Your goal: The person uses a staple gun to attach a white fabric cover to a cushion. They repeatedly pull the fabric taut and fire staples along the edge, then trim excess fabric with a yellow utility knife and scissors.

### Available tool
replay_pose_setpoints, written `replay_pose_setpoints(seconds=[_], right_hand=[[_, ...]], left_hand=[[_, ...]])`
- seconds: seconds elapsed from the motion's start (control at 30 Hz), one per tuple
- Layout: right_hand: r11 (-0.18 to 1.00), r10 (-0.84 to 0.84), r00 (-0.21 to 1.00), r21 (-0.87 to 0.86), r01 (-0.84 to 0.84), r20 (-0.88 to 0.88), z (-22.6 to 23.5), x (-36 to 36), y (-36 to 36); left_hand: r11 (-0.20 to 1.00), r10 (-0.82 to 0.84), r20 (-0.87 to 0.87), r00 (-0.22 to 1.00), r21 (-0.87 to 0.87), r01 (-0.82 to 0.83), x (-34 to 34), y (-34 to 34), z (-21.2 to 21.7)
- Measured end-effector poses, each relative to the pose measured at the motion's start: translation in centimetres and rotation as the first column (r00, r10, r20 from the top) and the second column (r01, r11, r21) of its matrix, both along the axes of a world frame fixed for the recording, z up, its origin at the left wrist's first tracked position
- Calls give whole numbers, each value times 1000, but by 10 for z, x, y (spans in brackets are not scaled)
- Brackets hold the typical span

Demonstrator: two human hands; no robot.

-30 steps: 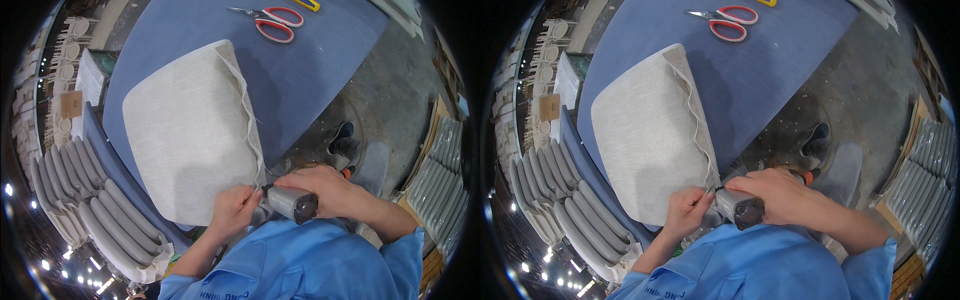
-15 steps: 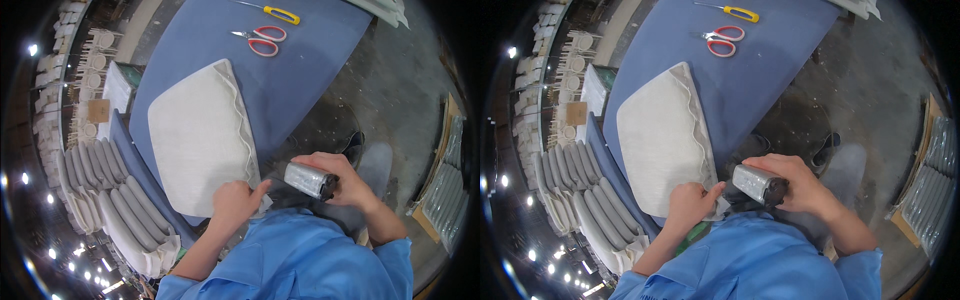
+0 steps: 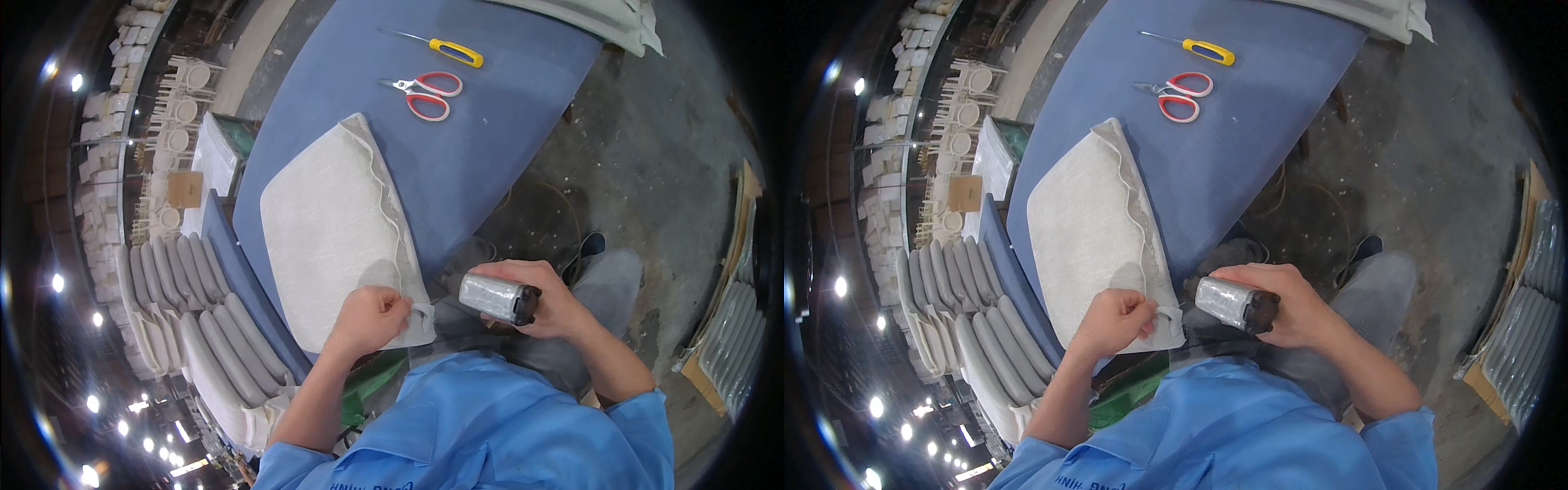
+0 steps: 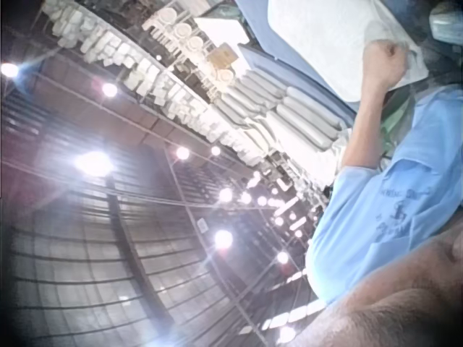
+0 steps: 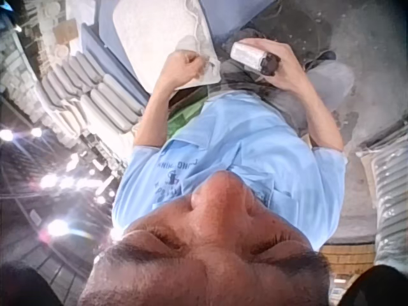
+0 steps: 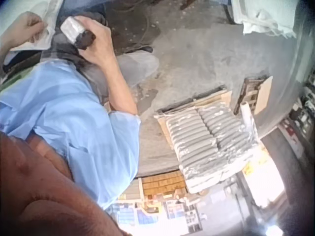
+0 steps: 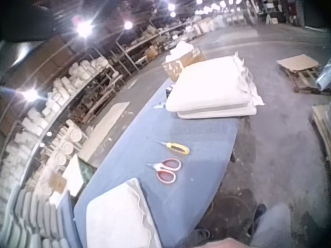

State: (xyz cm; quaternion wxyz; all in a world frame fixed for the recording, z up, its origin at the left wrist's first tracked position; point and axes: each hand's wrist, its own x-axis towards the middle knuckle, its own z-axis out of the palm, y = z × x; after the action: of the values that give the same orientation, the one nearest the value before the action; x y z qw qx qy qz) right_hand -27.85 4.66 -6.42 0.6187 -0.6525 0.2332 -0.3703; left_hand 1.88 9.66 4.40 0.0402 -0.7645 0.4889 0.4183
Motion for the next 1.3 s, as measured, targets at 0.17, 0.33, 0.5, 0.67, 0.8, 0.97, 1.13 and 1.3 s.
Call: replay_pose_setpoints(seconds=[0.17, 0.33, 0.5, 0.67, 0.8, 0.97, 1.13, 1.3], right_hand=[[998, 21, 1000, 60, -21, 5, -6, 9, -6], [980, -38, 999, 196, 35, 15, -13, 17, -5], [865, -113, 994, 492, 103, -9, -20, -1, -12], [829, -146, 989, 545, 127, -9, -19, 1, -25], [833, -160, 987, 536, 140, -9, -14, 7, -18], [834, -197, 980, 528, 156, 21, -4, 13, -9], [858, -166, 986, 491, 153, -17, 7, 13, -3], [813, -127, 986, 559, 165, -106, 30, 30, 6]], left_hand=[[976, -20, 230, 973, 214, -30, -37, -32, 12], [986, -145, 305, 941, 125, 111, -18, -9, -4], [692, 719, -93, 689, 6, -721, 48, 128, -1], [58, 906, -424, 8, 106, -993, 59, 143, -18], [204, 869, -451, 204, -48, -978, 74, 153, -27], [181, 809, -524, 266, -207, -961, 89, 148, -29], [142, 752, -556, 354, -387, -911, 97, 135, -29], [384, 735, -327, 594, -521, -762, 122, 111, -33]])
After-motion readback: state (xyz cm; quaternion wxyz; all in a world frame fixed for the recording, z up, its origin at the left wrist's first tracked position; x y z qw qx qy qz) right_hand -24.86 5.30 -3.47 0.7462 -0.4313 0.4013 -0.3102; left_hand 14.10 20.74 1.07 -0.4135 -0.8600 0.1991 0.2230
